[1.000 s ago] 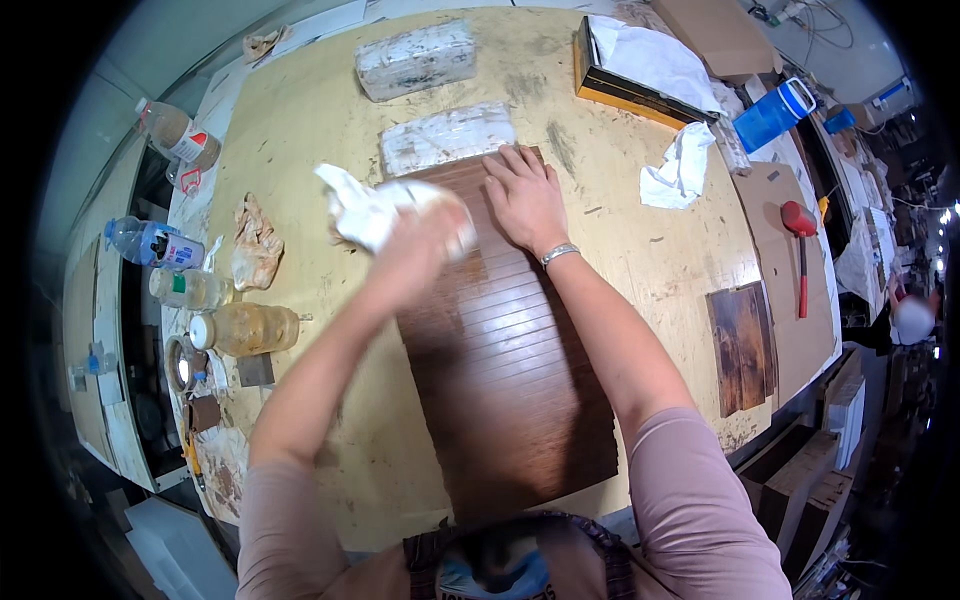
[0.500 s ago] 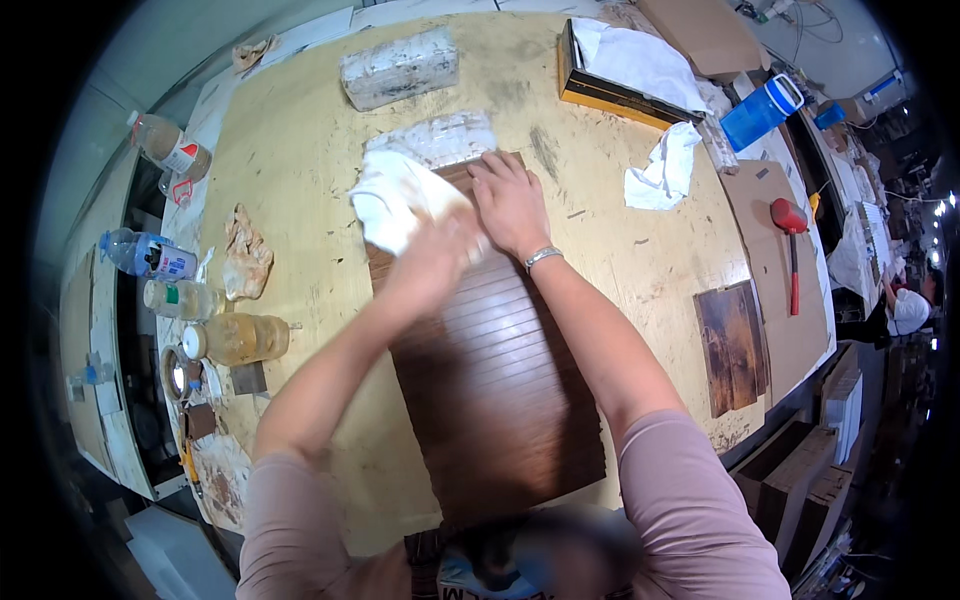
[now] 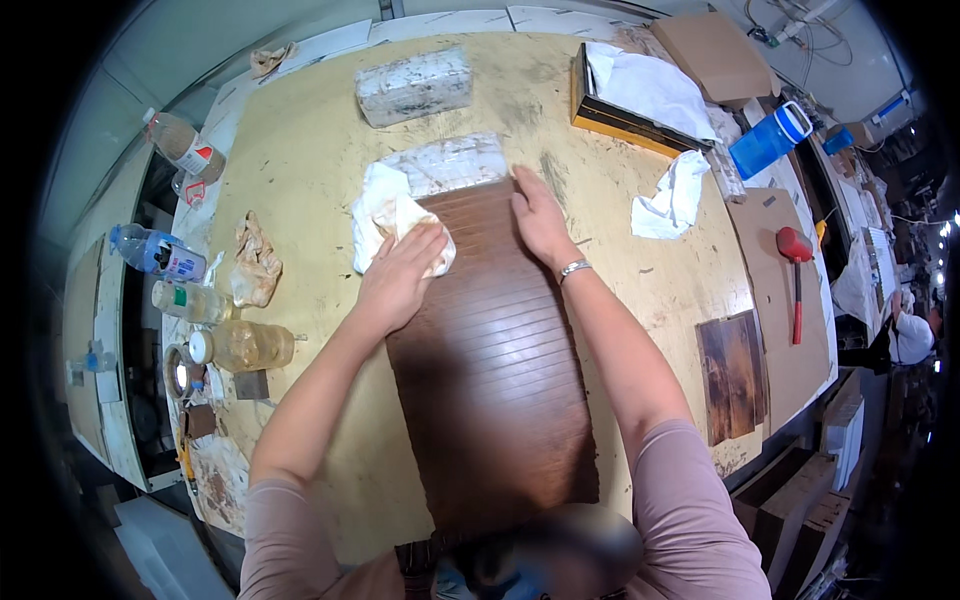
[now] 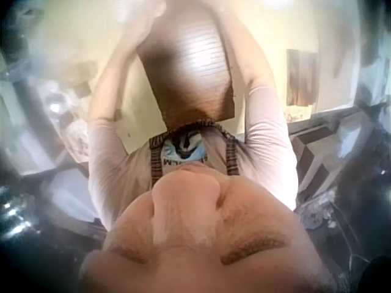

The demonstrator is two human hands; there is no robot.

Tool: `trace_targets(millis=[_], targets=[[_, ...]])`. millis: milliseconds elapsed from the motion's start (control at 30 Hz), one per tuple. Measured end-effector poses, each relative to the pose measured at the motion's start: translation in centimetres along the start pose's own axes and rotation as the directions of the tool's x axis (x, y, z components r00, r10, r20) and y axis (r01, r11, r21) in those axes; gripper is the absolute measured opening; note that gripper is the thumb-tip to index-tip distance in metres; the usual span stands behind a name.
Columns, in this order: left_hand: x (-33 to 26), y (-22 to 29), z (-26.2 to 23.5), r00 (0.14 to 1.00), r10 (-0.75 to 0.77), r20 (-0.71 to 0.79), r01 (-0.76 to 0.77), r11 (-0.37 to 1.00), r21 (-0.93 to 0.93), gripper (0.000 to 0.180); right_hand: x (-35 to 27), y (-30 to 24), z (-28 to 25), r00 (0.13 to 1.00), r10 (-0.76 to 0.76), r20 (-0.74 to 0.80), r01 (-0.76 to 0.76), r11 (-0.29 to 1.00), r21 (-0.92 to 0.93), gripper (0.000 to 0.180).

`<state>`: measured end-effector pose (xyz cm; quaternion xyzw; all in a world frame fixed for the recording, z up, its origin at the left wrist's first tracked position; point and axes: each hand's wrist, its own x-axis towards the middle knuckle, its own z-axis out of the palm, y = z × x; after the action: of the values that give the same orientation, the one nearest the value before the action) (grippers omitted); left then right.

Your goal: The person cleans a slatted wooden panel by applying liquid from a bottle onto a cloth and wiping the surface of the panel.

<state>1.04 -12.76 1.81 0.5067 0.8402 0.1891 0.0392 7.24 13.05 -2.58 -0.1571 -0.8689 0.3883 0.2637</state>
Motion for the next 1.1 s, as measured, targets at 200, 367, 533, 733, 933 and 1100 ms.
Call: trace_targets(millis=[200,367,533,733,933,1100], targets=[[10.5,2.9,4.1,0.981,0.124,-0.148,-0.126,0.992,-0.004,0.045,0.3,-1.6,-0.1,0.995,0.075,0.068,-0.087,0.978,0.189,0.028],[6.8,-2.3,1.7,0.999,0.021,-0.026,-0.018,0.997,0.079,0.046,0.2,-0.5,0.2,0.996,-0.029,-0.080,0.026,0.999,-0.041,0.030],[7.8,0.3,2.4,0.994,-0.023,-0.104,0.033,0.995,0.092,0.043,-0.1,-1.9,0.8,0.998,0.066,0.011,-0.064,0.993,-0.102,0.038],[5.6,-2.6,-0.4,0.989,-0.136,0.054,0.122,0.970,0.210,0.058,-0.2,-1.4,0.1,0.998,0.066,-0.008,-0.067,0.989,-0.134,0.039],[9.8,0.9,1.9,1.000,-0.008,-0.027,0.013,0.981,0.195,0.052,-0.4,-2.5,1.0,0.997,0.071,-0.035,-0.075,0.989,-0.126,0.040],[6.9,-1.2,-1.2,0.991,-0.126,0.052,0.112,0.969,0.222,0.048,-0.4,-1.5,0.0,0.997,0.022,-0.076,-0.031,0.991,-0.128,0.040]])
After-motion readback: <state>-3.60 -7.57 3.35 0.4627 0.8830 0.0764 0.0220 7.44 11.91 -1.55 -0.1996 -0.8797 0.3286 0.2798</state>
